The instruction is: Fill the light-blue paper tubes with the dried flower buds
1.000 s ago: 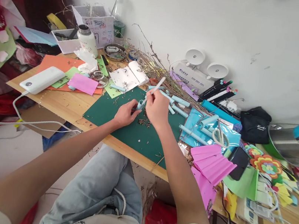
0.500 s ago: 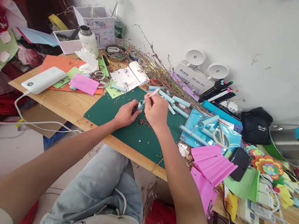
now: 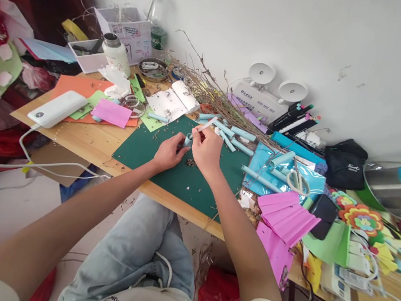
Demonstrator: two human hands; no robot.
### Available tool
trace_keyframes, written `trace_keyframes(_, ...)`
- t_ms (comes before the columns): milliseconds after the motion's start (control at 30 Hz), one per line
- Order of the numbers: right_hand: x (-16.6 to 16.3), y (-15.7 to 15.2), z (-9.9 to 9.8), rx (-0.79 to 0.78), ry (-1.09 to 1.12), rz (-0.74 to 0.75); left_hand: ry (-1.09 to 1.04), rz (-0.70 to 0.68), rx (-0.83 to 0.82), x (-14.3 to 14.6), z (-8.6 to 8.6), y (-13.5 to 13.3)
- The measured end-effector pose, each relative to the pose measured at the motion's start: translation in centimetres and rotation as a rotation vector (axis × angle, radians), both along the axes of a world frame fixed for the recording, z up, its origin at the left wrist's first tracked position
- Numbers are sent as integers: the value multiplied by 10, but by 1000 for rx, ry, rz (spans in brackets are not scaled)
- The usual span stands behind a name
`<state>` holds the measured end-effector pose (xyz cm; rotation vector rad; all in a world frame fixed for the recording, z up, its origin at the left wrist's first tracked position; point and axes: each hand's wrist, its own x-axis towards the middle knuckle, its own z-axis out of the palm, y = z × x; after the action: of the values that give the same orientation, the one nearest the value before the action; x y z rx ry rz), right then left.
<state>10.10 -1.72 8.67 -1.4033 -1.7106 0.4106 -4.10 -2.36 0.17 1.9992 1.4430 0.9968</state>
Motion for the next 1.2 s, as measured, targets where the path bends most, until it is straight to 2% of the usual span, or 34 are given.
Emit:
trace_keyframes(300,6,4,-3,-23,65,11,3,-2,5,0,1,-1)
trace_keyframes(567,6,8,4,-24,9,45,-5,3,-13,1,0,0)
trace_keyframes(767,4,6,8,6,-145,36,-2,3,-5,0,0,-1)
trace_keyframes(867,1,3,10,16,-249,83,6,9,-10,1,1,-1)
trace_keyframes(1200,-7,0,9,127,-421,45,6,10,7,1,0,1)
